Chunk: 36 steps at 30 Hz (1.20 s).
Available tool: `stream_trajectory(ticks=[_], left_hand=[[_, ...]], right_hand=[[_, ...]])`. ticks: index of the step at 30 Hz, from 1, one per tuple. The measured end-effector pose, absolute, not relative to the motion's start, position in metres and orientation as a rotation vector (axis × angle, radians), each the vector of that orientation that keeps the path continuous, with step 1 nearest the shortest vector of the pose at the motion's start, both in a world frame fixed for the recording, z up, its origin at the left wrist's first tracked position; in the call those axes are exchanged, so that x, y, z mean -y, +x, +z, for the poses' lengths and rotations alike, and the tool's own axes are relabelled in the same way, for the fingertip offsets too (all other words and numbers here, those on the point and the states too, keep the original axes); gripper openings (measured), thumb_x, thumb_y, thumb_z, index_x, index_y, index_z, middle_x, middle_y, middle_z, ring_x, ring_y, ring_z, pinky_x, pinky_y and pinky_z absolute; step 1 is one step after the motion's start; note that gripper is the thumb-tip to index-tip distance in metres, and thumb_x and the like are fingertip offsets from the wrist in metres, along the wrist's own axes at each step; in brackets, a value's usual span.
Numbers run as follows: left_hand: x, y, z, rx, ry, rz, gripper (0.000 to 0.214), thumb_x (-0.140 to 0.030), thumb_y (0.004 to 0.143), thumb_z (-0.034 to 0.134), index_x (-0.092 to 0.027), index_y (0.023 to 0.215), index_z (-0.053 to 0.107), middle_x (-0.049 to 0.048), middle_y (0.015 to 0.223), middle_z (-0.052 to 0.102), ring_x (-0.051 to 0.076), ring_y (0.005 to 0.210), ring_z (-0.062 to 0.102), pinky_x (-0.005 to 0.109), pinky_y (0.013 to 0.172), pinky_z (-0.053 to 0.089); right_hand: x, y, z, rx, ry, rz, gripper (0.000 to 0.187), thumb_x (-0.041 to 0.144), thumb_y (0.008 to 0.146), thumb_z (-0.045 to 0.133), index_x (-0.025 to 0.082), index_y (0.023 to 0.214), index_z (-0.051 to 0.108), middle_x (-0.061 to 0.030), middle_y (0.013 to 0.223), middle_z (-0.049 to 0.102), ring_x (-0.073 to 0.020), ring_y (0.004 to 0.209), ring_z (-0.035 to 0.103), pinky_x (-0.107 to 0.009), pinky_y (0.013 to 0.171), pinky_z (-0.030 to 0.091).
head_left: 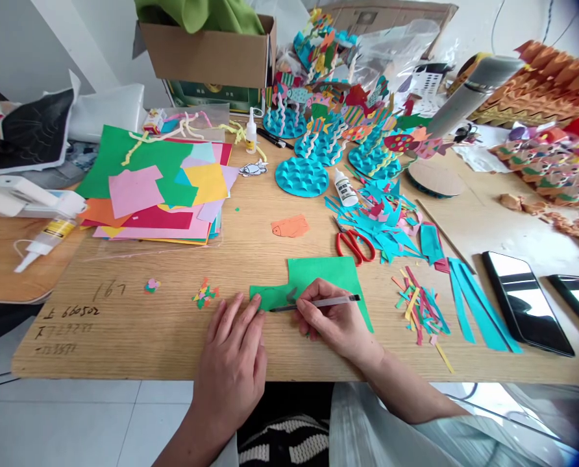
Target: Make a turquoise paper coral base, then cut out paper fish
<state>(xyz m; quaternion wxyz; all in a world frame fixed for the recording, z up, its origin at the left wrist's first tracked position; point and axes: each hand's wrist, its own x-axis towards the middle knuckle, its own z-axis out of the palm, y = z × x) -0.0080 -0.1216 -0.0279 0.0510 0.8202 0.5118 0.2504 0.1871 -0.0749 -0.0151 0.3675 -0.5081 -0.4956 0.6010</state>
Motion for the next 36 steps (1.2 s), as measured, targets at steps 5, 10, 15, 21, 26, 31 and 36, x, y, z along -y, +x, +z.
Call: stream_trajectory(ticks=[5, 10, 15, 21, 26, 31, 36], left_hand=[[0.1215, -0.0077, -0.0276, -1.56, 2.489, 0.775, 0.033, -0.011, 0.089, 0.046, -0.014, 0.118, 0.061, 0.0082, 0.135, 0.061, 0.027, 0.133, 0.047, 0.051, 0.114, 0.035], [0.1213, -0.0072, -0.0273, -1.567, 2.492, 0.765, 0.034, -0.01, 0.088, 0.046, -0.015, 0.119, 0.06, 0.0087, 0.135, 0.061, 0.028, 0.134, 0.046, 0.052, 0.114, 0.036], [0.1214, -0.007, -0.0271, -1.568, 2.511, 0.755, 0.033, -0.01, 0.088, 0.047, -0.013, 0.118, 0.06, 0.0096, 0.135, 0.062, 0.027, 0.134, 0.046, 0.051, 0.113, 0.036], [0.1214, -0.0073, -0.0266, -1.566, 2.513, 0.754, 0.033, -0.01, 0.088, 0.048, -0.012, 0.118, 0.061, 0.0103, 0.134, 0.062, 0.028, 0.133, 0.047, 0.051, 0.114, 0.035], [0.1212, -0.0071, -0.0269, -1.565, 2.521, 0.761, 0.033, -0.009, 0.088, 0.047, -0.012, 0.119, 0.06, 0.0094, 0.135, 0.062, 0.028, 0.133, 0.047, 0.052, 0.114, 0.036], [0.1212, -0.0066, -0.0266, -1.565, 2.526, 0.753, 0.034, -0.009, 0.088, 0.047, -0.012, 0.119, 0.059, 0.0099, 0.134, 0.062, 0.029, 0.133, 0.047, 0.052, 0.113, 0.036], [0.1208, -0.0065, -0.0262, -1.563, 2.525, 0.766, 0.034, -0.009, 0.088, 0.047, -0.013, 0.119, 0.059, 0.0095, 0.133, 0.062, 0.029, 0.132, 0.048, 0.052, 0.113, 0.037]], right_hand=[[0.0749, 0.1876, -0.0167, 1.275, -1.299, 1.551, 0.029, 0.045, 0.087, 0.062, 0.019, 0.077, 0.052, 0.0002, 0.058, 0.062, -0.0096, 0.044, 0.054, -0.018, 0.038, 0.043], [0.0749, 0.1875, -0.0159, 1.275, -1.308, 1.554, 0.029, 0.045, 0.087, 0.062, 0.02, 0.077, 0.052, 0.0008, 0.056, 0.062, -0.0093, 0.042, 0.052, -0.019, 0.039, 0.043], [0.0749, 0.1871, -0.015, 1.267, -1.314, 1.551, 0.03, 0.046, 0.086, 0.063, 0.02, 0.076, 0.053, 0.0004, 0.057, 0.062, -0.0097, 0.042, 0.053, -0.019, 0.039, 0.042], [0.0751, 0.1873, -0.0152, 1.278, -1.318, 1.543, 0.03, 0.047, 0.086, 0.062, 0.02, 0.076, 0.052, 0.0011, 0.055, 0.061, -0.0096, 0.042, 0.053, -0.019, 0.039, 0.043], [0.0749, 0.1869, -0.0149, 1.269, -1.32, 1.543, 0.031, 0.048, 0.085, 0.062, 0.02, 0.076, 0.052, 0.0006, 0.057, 0.062, -0.0101, 0.043, 0.054, -0.019, 0.038, 0.043], [0.075, 0.1867, -0.015, 1.268, -1.325, 1.539, 0.03, 0.047, 0.085, 0.062, 0.02, 0.075, 0.052, 0.0011, 0.055, 0.061, -0.0095, 0.04, 0.051, -0.02, 0.038, 0.042], [0.0747, 0.1864, -0.0143, 1.256, -1.334, 1.534, 0.029, 0.046, 0.085, 0.062, 0.021, 0.075, 0.051, 0.0013, 0.054, 0.06, -0.0095, 0.04, 0.05, -0.02, 0.038, 0.042]])
